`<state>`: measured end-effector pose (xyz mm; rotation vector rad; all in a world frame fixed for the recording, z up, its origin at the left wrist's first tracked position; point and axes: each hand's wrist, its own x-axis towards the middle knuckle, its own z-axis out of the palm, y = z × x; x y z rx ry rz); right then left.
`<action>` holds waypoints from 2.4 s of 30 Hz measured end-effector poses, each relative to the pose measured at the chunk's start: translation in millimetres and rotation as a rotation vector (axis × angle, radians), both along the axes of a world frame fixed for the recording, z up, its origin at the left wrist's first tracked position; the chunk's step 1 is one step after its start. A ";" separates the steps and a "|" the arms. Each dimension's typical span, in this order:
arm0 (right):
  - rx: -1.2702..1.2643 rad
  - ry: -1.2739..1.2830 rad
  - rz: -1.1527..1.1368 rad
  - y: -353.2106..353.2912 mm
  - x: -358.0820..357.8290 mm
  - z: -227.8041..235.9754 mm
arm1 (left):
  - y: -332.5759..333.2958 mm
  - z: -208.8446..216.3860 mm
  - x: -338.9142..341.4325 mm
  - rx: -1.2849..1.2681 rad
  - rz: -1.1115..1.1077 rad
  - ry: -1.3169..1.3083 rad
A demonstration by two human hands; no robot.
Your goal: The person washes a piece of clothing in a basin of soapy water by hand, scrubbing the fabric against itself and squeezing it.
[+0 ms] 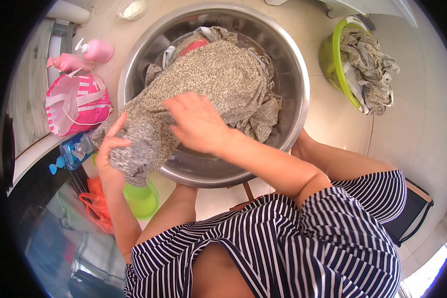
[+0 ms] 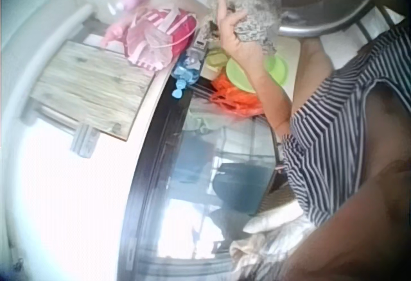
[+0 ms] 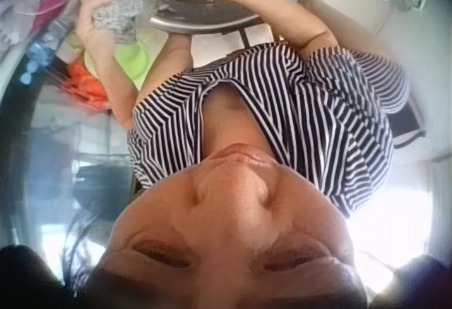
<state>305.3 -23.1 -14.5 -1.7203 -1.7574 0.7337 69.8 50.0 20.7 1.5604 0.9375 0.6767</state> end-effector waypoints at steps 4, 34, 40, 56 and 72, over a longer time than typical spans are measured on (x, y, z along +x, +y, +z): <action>-0.124 -0.301 0.006 -46.7 51.5 -101.4 | 9.2 -12.6 4.9 -0.236 0.068 -0.239; 0.073 -0.056 -0.450 -8.1 156.1 -67.9 | 25.1 22.1 -26.0 -0.243 0.677 -0.118; 0.156 0.259 -0.629 62.3 213.2 93.1 | 40.9 36.7 -32.9 -0.229 0.777 -0.222; -0.278 0.079 -0.662 -46.5 141.9 -71.2 | 25.3 51.9 -57.6 -0.226 0.843 -0.493; 0.511 -0.637 0.069 32.6 215.3 143.6 | -21.1 108.4 -102.7 0.728 0.787 0.225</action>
